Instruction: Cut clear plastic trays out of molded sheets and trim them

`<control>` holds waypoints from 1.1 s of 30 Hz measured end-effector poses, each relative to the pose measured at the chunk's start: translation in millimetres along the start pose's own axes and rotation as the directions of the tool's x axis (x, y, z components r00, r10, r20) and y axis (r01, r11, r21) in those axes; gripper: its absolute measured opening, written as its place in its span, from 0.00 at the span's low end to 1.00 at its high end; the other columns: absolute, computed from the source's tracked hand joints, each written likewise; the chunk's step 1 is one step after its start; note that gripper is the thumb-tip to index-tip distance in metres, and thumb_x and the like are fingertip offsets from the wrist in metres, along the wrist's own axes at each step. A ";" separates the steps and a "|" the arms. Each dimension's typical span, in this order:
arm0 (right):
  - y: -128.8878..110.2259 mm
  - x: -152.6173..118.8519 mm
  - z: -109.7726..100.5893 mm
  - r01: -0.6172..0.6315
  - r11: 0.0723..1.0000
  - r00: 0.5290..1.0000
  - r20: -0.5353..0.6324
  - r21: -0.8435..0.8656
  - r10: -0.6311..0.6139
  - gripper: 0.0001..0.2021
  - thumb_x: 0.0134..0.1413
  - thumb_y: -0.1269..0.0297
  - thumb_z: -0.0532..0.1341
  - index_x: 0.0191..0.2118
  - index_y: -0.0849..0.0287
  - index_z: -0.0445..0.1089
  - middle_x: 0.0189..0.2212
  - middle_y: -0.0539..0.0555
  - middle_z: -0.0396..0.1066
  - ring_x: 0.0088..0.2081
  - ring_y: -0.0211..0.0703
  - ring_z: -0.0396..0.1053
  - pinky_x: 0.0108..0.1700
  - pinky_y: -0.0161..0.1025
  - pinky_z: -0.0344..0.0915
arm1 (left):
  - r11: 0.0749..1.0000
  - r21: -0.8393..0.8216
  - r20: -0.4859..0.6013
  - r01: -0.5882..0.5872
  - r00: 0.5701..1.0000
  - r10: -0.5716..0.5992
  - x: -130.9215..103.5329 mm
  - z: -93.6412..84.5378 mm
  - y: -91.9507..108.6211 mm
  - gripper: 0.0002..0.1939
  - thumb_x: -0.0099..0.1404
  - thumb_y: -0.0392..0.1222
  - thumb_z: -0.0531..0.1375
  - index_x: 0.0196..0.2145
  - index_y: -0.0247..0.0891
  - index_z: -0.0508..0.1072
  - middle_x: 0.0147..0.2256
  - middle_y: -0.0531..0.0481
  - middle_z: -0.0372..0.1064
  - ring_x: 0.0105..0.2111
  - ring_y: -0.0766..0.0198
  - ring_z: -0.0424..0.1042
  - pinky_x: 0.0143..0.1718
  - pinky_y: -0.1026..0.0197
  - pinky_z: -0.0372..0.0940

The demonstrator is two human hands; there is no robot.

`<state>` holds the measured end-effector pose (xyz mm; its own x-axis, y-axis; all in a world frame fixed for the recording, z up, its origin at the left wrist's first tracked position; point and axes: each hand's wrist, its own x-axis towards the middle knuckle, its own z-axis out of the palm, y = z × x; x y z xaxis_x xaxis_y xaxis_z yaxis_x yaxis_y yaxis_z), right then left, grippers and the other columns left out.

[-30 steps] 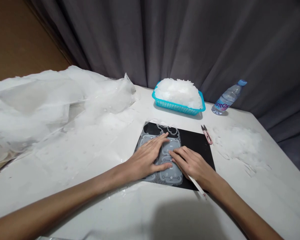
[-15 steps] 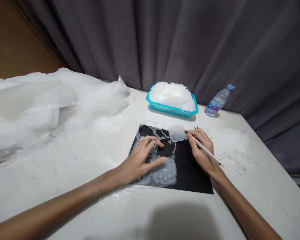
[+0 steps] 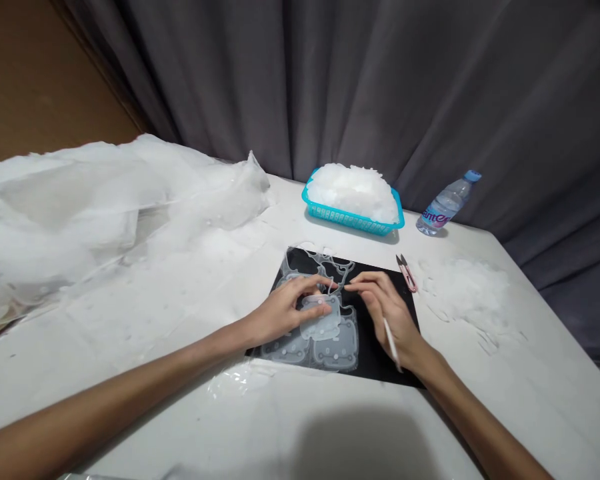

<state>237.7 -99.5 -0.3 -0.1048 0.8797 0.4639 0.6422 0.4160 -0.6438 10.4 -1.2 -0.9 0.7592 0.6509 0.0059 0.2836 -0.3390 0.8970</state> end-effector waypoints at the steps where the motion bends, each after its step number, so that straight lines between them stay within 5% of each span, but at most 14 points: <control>1: 0.8 0.4 5.3 -0.013 1.000 0.999 0.036 -0.002 0.013 0.15 0.76 0.65 0.50 0.56 0.53 0.72 0.51 0.58 0.68 0.55 0.48 0.66 0.59 0.49 0.65 | 0.999 0.033 -0.022 -0.014 1.000 0.014 0.1 1.1 -1.5 0.23 0.69 0.54 0.64 0.57 0.42 0.73 0.40 0.50 0.75 0.42 0.56 0.72 0.47 0.57 0.61; 7: -4.6 8.3 25.8 -0.121 0.993 0.984 0.129 -0.015 0.122 0.09 0.71 0.63 0.60 0.53 0.54 0.72 0.42 0.54 0.74 0.46 0.49 0.66 0.50 0.47 0.65 | 0.998 -0.054 -0.010 -0.028 1.000 0.028 1.6 4.4 -4.5 0.19 0.68 0.51 0.67 0.51 0.41 0.69 0.35 0.52 0.79 0.43 0.57 0.75 0.49 0.57 0.61; 12: -7.1 15.9 26.0 -0.222 0.971 0.971 0.115 0.088 0.212 0.04 0.67 0.64 0.65 0.38 0.54 0.76 0.34 0.50 0.74 0.40 0.47 0.65 0.45 0.44 0.62 | 0.990 -0.135 -0.013 -0.030 1.000 0.028 0.6 4.1 -1.6 0.14 0.69 0.49 0.67 0.41 0.40 0.69 0.38 0.50 0.80 0.41 0.58 0.77 0.45 0.59 0.64; 16: -8.5 18.5 22.3 -0.293 0.945 0.951 0.147 0.147 0.272 0.06 0.64 0.63 0.66 0.34 0.54 0.76 0.30 0.49 0.72 0.37 0.47 0.63 0.41 0.42 0.61 | 0.978 0.133 -0.080 -0.161 0.982 0.172 -3.3 7.8 0.6 0.11 0.73 0.47 0.63 0.36 0.38 0.70 0.35 0.50 0.76 0.37 0.60 0.74 0.40 0.60 0.65; 18: -5.1 18.9 21.9 -0.274 0.957 0.958 0.111 0.095 0.264 0.07 0.65 0.63 0.64 0.33 0.54 0.74 0.30 0.50 0.72 0.37 0.47 0.63 0.40 0.42 0.61 | 0.858 0.408 -0.058 -0.312 0.929 0.365 -7.9 12.6 1.4 0.08 0.76 0.40 0.58 0.37 0.38 0.73 0.35 0.49 0.74 0.37 0.59 0.72 0.40 0.59 0.64; 20: 3.0 19.0 23.1 -0.239 0.968 0.971 -0.005 -0.073 0.239 0.08 0.66 0.65 0.62 0.33 0.54 0.72 0.32 0.52 0.72 0.39 0.49 0.64 0.42 0.44 0.62 | 0.629 0.612 0.062 -0.479 0.822 0.566 -13.3 18.3 1.7 0.08 0.76 0.32 0.55 0.40 0.39 0.74 0.36 0.46 0.76 0.40 0.57 0.73 0.42 0.57 0.65; 22: 14.3 19.0 24.4 -0.239 0.936 0.970 -0.111 -0.259 0.217 0.07 0.67 0.67 0.59 0.34 0.55 0.70 0.34 0.55 0.73 0.41 0.52 0.64 0.45 0.47 0.62 | 0.464 0.658 0.166 -0.594 0.714 0.680 -17.5 22.4 1.6 0.11 0.75 0.28 0.55 0.42 0.39 0.74 0.38 0.45 0.78 0.41 0.56 0.74 0.44 0.56 0.65; 23: 20.2 19.0 24.4 -0.247 0.916 0.968 -0.131 -0.317 0.216 0.07 0.67 0.67 0.59 0.35 0.55 0.69 0.35 0.56 0.74 0.42 0.53 0.64 0.45 0.47 0.62 | 0.473 0.626 0.172 -0.620 0.702 0.692 -18.6 23.2 1.6 0.10 0.74 0.28 0.55 0.42 0.39 0.74 0.39 0.45 0.78 0.41 0.57 0.75 0.44 0.56 0.66; 25: 29.4 18.8 22.0 -0.247 0.904 0.969 -0.115 -0.348 0.221 0.06 0.68 0.66 0.59 0.36 0.56 0.70 0.36 0.57 0.74 0.42 0.53 0.65 0.45 0.48 0.63 | 0.673 0.466 0.084 -0.574 0.786 0.612 -18.2 21.5 2.2 0.07 0.75 0.31 0.56 0.44 0.38 0.74 0.39 0.46 0.79 0.40 0.59 0.77 0.43 0.59 0.67; 28: 32.7 16.8 13.9 -0.198 0.938 0.980 -0.077 -0.286 0.184 0.05 0.69 0.64 0.60 0.43 0.57 0.72 0.38 0.56 0.74 0.43 0.52 0.67 0.47 0.47 0.65 | 0.959 0.083 -0.057 -0.272 0.959 0.277 -13.5 14.6 5.2 0.06 0.74 0.43 0.62 0.42 0.38 0.74 0.37 0.49 0.78 0.37 0.62 0.78 0.39 0.62 0.68; 30: 28.5 13.6 8.4 -0.177 0.958 0.983 -0.089 -0.224 0.161 0.06 0.69 0.64 0.59 0.47 0.57 0.73 0.38 0.55 0.73 0.42 0.51 0.67 0.46 0.47 0.65 | 0.985 -0.129 -0.059 -0.110 0.993 0.103 -10.1 11.1 7.7 0.11 0.71 0.49 0.65 0.38 0.38 0.72 0.31 0.53 0.75 0.31 0.65 0.75 0.33 0.64 0.65; 33: 20.1 6.6 4.4 -0.145 0.974 0.980 -0.162 -0.174 0.117 0.07 0.71 0.64 0.57 0.44 0.56 0.73 0.37 0.55 0.73 0.41 0.49 0.67 0.44 0.46 0.65 | 0.937 -0.350 -0.003 -0.003 1.000 0.002 -7.5 10.3 10.1 0.14 0.69 0.49 0.67 0.37 0.38 0.70 0.27 0.56 0.73 0.26 0.68 0.70 0.29 0.66 0.61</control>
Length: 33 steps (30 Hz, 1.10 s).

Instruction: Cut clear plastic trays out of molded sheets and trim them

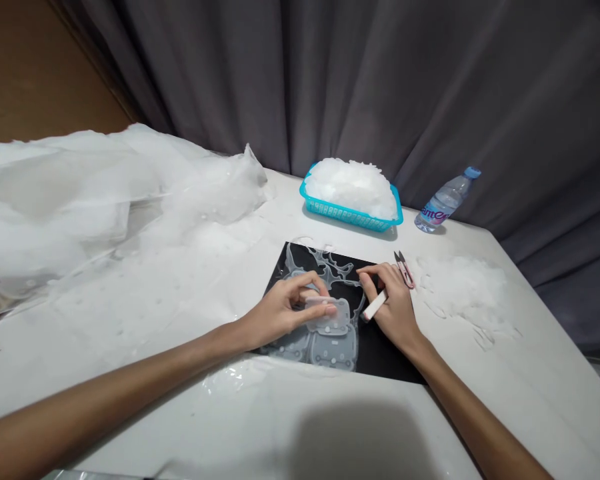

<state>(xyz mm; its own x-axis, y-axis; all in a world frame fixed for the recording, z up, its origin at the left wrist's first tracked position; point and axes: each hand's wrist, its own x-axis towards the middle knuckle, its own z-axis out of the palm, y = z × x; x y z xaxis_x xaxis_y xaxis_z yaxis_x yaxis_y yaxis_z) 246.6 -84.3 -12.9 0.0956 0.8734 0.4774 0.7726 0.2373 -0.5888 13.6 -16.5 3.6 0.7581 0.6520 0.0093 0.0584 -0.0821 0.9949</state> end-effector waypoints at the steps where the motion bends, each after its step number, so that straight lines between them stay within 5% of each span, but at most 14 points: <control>1: -1.7 -2.5 -0.7 0.022 1.000 1.000 -0.020 0.001 -0.022 0.07 0.72 0.64 0.57 0.43 0.55 0.73 0.37 0.55 0.73 0.41 0.49 0.67 0.44 0.46 0.65 | 0.998 -0.055 0.003 0.015 1.000 -0.015 0.3 0.5 0.1 0.14 0.68 0.48 0.68 0.37 0.38 0.69 0.27 0.55 0.74 0.26 0.68 0.70 0.28 0.66 0.61; 9: -6.7 -10.6 -1.7 0.218 0.972 0.967 0.116 0.090 -0.227 0.08 0.73 0.69 0.55 0.43 0.56 0.72 0.37 0.55 0.74 0.39 0.47 0.66 0.43 0.47 0.64 | 0.989 -0.143 -0.001 0.044 0.999 -0.044 -0.8 -1.1 -0.9 0.12 0.67 0.46 0.69 0.39 0.36 0.74 0.27 0.55 0.74 0.25 0.71 0.68 0.28 0.67 0.61; 18: -30.2 -22.5 -1.0 0.274 0.939 0.960 0.003 0.210 -0.281 0.05 0.67 0.70 0.62 0.45 0.55 0.72 0.30 0.51 0.72 0.33 0.44 0.66 0.36 0.45 0.64 | 0.991 -0.131 -0.013 -0.014 1.000 0.012 -2.2 2.0 2.6 0.10 0.66 0.44 0.69 0.37 0.36 0.77 0.31 0.53 0.72 0.29 0.69 0.70 0.30 0.67 0.62; 29: -39.0 -27.8 -1.4 0.267 0.928 0.964 -0.059 0.262 -0.260 0.05 0.67 0.71 0.62 0.44 0.54 0.72 0.29 0.51 0.72 0.30 0.43 0.65 0.31 0.43 0.64 | 0.992 -0.110 -0.003 -0.061 0.998 0.061 -4.7 5.0 17.4 0.08 0.69 0.44 0.66 0.37 0.36 0.78 0.33 0.51 0.73 0.30 0.67 0.71 0.30 0.65 0.66; 33: -31.9 -23.7 -5.0 0.078 0.964 0.997 -0.015 0.256 -0.077 0.04 0.70 0.65 0.60 0.43 0.55 0.73 0.29 0.50 0.71 0.28 0.40 0.66 0.31 0.40 0.64 | 0.990 -0.130 -0.006 -0.051 0.999 0.051 -4.6 5.1 20.4 0.08 0.69 0.44 0.66 0.37 0.36 0.79 0.32 0.50 0.74 0.31 0.66 0.72 0.32 0.65 0.67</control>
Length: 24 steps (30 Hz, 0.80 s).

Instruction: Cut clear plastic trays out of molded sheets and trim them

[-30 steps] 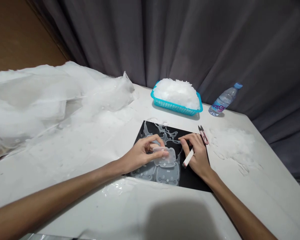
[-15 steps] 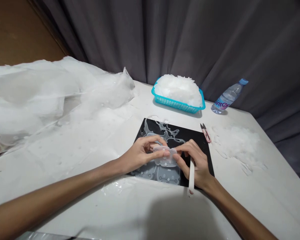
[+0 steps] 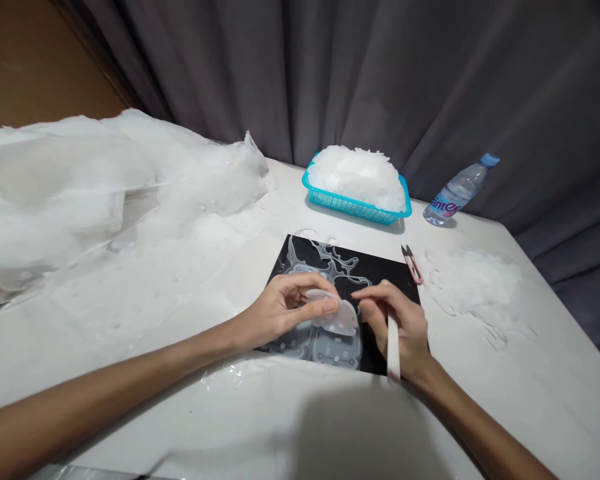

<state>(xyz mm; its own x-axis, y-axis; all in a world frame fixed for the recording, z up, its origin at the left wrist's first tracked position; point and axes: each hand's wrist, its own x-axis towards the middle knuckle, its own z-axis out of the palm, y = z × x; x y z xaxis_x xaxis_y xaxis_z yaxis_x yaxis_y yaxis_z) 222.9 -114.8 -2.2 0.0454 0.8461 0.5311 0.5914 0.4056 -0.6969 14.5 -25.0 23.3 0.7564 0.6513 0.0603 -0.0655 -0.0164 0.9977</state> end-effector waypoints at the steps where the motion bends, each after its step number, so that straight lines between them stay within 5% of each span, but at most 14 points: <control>1: 3.2 2.0 -1.7 -0.070 0.997 0.997 0.009 -0.042 0.071 0.05 0.71 0.64 0.59 0.43 0.55 0.73 0.29 0.50 0.71 0.28 0.40 0.67 0.32 0.39 0.65 | 1.000 -0.009 -0.003 0.002 1.000 -0.002 0.0 -0.1 -0.1 0.08 0.68 0.44 0.67 0.37 0.36 0.79 0.32 0.50 0.74 0.32 0.65 0.73 0.32 0.65 0.67; 5: 11.0 8.7 -9.7 -0.092 0.948 0.961 0.223 -0.305 0.165 0.08 0.70 0.58 0.61 0.48 0.55 0.73 0.38 0.55 0.73 0.41 0.49 0.73 0.41 0.43 0.70 | 0.998 -0.041 -0.013 0.039 0.999 -0.040 -0.5 0.1 -1.5 0.10 0.68 0.45 0.67 0.36 0.35 0.79 0.32 0.50 0.75 0.31 0.65 0.73 0.31 0.66 0.67; 9: 8.2 12.9 -20.4 -0.028 0.967 0.899 0.416 -0.253 0.135 0.15 0.70 0.55 0.61 0.57 0.52 0.70 0.44 0.56 0.73 0.45 0.49 0.74 0.45 0.44 0.73 | 0.995 -0.047 -0.015 0.084 0.996 -0.085 -1.4 1.8 -0.9 0.12 0.66 0.48 0.68 0.35 0.35 0.78 0.29 0.50 0.74 0.28 0.65 0.72 0.28 0.66 0.66; 11: 12.9 16.0 -28.0 -0.053 0.975 0.931 0.342 -0.215 0.126 0.14 0.71 0.55 0.59 0.55 0.54 0.71 0.42 0.56 0.73 0.41 0.47 0.74 0.44 0.43 0.73 | 0.994 -0.061 -0.025 0.093 0.995 -0.094 -1.5 2.7 -0.5 0.13 0.65 0.48 0.69 0.34 0.35 0.78 0.29 0.50 0.74 0.28 0.65 0.72 0.28 0.66 0.66; 13: 26.2 19.1 -37.3 -0.094 0.939 0.982 0.127 -0.332 0.143 0.13 0.72 0.54 0.57 0.50 0.56 0.73 0.40 0.56 0.74 0.39 0.47 0.74 0.43 0.45 0.72 | 0.992 -0.083 -0.032 0.098 0.994 -0.101 -1.6 3.3 -0.9 0.12 0.65 0.48 0.69 0.34 0.35 0.78 0.28 0.51 0.74 0.27 0.66 0.72 0.27 0.66 0.66; 16: 55.5 20.2 -51.5 -0.188 0.692 0.982 -0.147 -0.697 0.118 0.20 0.71 0.47 0.55 0.48 0.59 0.74 0.43 0.63 0.74 0.43 0.56 0.71 0.41 0.49 0.68 | 0.988 -0.120 -0.024 0.097 0.995 -0.100 -2.0 3.5 -3.1 0.10 0.66 0.45 0.69 0.35 0.35 0.79 0.28 0.52 0.75 0.26 0.68 0.72 0.27 0.67 0.66; 19: 79.5 17.1 -60.3 -0.196 0.480 0.979 -0.145 -0.855 0.141 0.24 0.71 0.46 0.54 0.50 0.63 0.74 0.44 0.66 0.74 0.44 0.61 0.69 0.37 0.47 0.64 | 0.985 -0.141 -0.020 0.102 0.994 -0.106 -2.5 3.3 -5.3 0.08 0.66 0.43 0.69 0.35 0.35 0.80 0.29 0.52 0.76 0.27 0.68 0.73 0.29 0.68 0.67; 24: 88.2 15.0 -61.2 -0.082 0.414 0.987 -0.016 -0.906 0.161 0.18 0.74 0.61 0.49 0.43 0.62 0.75 0.37 0.63 0.72 0.38 0.54 0.68 0.35 0.44 0.59 | 0.985 -0.154 -0.017 0.083 0.996 -0.087 -2.5 3.4 -4.6 0.07 0.67 0.42 0.69 0.36 0.35 0.80 0.29 0.52 0.76 0.28 0.69 0.73 0.30 0.69 0.67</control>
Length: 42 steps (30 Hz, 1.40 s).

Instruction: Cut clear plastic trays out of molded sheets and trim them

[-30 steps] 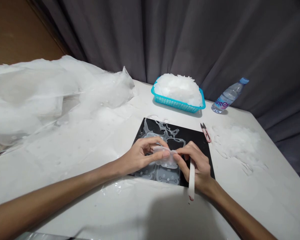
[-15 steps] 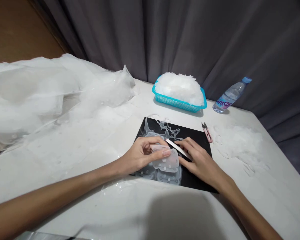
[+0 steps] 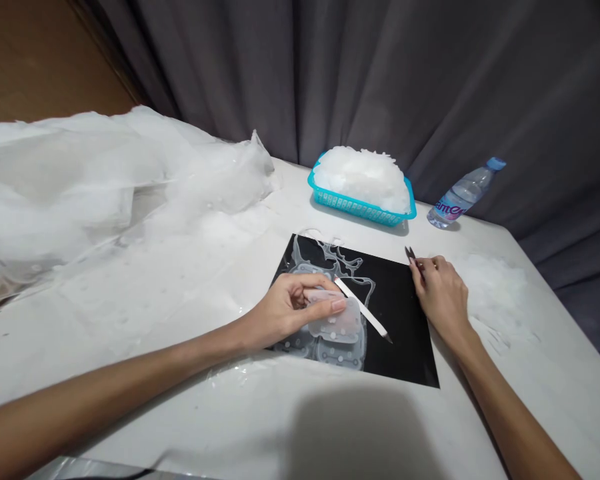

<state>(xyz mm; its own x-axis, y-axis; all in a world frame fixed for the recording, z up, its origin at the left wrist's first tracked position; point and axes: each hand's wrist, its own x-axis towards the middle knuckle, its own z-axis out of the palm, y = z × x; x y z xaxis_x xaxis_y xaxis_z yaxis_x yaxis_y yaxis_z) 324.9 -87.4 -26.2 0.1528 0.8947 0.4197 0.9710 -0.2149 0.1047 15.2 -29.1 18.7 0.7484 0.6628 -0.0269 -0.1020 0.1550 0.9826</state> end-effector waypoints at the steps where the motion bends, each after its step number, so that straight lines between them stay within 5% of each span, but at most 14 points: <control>1: -1.3 0.8 -1.7 0.000 1.000 1.000 0.011 -0.023 0.001 0.18 0.73 0.64 0.48 0.42 0.63 0.75 0.37 0.63 0.72 0.37 0.54 0.68 0.35 0.44 0.59 | 1.000 -0.005 0.001 -0.004 1.000 0.004 0.1 0.1 0.8 0.06 0.67 0.41 0.69 0.36 0.35 0.80 0.29 0.52 0.76 0.28 0.69 0.73 0.29 0.69 0.67; 4: -7.4 4.3 -10.8 -0.077 0.996 0.997 0.008 -0.033 0.077 0.16 0.72 0.67 0.47 0.41 0.64 0.72 0.36 0.65 0.70 0.38 0.57 0.68 0.36 0.46 0.60 | 1.000 -0.014 -0.009 -0.018 1.000 0.018 0.3 -0.2 2.9 0.07 0.68 0.42 0.68 0.35 0.35 0.80 0.30 0.51 0.75 0.28 0.68 0.73 0.29 0.68 0.66; 9: -18.9 7.2 -22.8 -0.128 0.955 0.978 -0.125 0.266 0.166 0.12 0.70 0.66 0.46 0.46 0.62 0.65 0.45 0.66 0.65 0.44 0.58 0.67 0.41 0.49 0.65 | 0.999 0.013 -0.032 -0.036 0.999 0.036 0.2 -4.8 2.4 0.09 0.69 0.44 0.67 0.35 0.35 0.81 0.30 0.51 0.75 0.30 0.67 0.72 0.31 0.68 0.66; 14: -17.8 5.3 -16.1 -0.131 0.890 0.977 -0.095 0.437 0.190 0.12 0.70 0.63 0.45 0.41 0.59 0.63 0.41 0.63 0.66 0.44 0.56 0.66 0.48 0.53 0.64 | 0.998 0.051 -0.037 -0.029 0.999 0.031 1.1 -8.7 1.5 0.11 0.70 0.46 0.67 0.36 0.35 0.83 0.33 0.48 0.78 0.34 0.65 0.75 0.37 0.66 0.67; 17: -26.5 0.0 -16.4 -0.252 0.692 0.962 0.096 0.676 0.257 0.14 0.73 0.56 0.46 0.41 0.56 0.64 0.33 0.54 0.66 0.35 0.48 0.66 0.40 0.45 0.64 | 0.999 0.021 -0.055 -0.033 0.998 0.034 2.9 -9.5 0.5 0.09 0.69 0.45 0.68 0.37 0.36 0.85 0.35 0.47 0.80 0.36 0.65 0.75 0.39 0.66 0.68; 20: -50.1 -9.5 -23.8 -0.317 0.454 0.948 0.279 0.832 0.150 0.20 0.75 0.49 0.46 0.45 0.56 0.68 0.27 0.47 0.60 0.28 0.42 0.60 0.34 0.39 0.61 | 1.000 -0.003 -0.084 -0.007 0.996 0.007 5.5 -10.0 -1.2 0.09 0.68 0.45 0.69 0.37 0.37 0.85 0.35 0.48 0.80 0.35 0.66 0.75 0.39 0.68 0.68; 24: -84.0 -23.8 -36.9 -0.288 0.218 0.944 0.315 0.932 -0.100 0.21 0.74 0.49 0.51 0.53 0.56 0.74 0.32 0.50 0.65 0.31 0.39 0.62 0.34 0.36 0.61 | 1.000 -0.010 -0.083 0.011 0.997 -0.012 6.7 -10.4 -4.1 0.10 0.69 0.46 0.68 0.37 0.36 0.84 0.35 0.48 0.80 0.34 0.67 0.76 0.36 0.68 0.68; 28: -101.9 -34.3 -46.1 -0.281 0.061 0.950 0.287 0.958 -0.121 0.19 0.74 0.53 0.54 0.52 0.56 0.78 0.31 0.50 0.66 0.34 0.40 0.65 0.37 0.36 0.63 | 1.000 0.014 -0.099 0.004 0.995 -0.003 5.4 -11.2 -7.7 0.11 0.69 0.47 0.67 0.39 0.35 0.83 0.36 0.47 0.80 0.35 0.66 0.77 0.36 0.68 0.69; 42: -103.4 -40.4 -57.4 -0.108 0.173 0.981 0.133 0.979 -0.140 0.16 0.75 0.62 0.55 0.56 0.53 0.78 0.34 0.50 0.71 0.36 0.39 0.67 0.39 0.36 0.63 | 0.994 0.095 -0.125 -0.061 0.989 0.072 4.1 -6.6 -6.1 0.09 0.67 0.44 0.69 0.35 0.35 0.83 0.34 0.48 0.79 0.33 0.67 0.76 0.35 0.69 0.68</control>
<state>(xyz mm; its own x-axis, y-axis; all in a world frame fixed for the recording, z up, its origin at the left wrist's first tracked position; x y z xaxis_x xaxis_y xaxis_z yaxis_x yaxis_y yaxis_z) 207.8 -123.8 -2.2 0.0386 0.9599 0.2777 0.3318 0.2498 -0.9097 14.6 -22.5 11.3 0.6511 0.7587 0.0216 -0.0844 0.0440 0.9955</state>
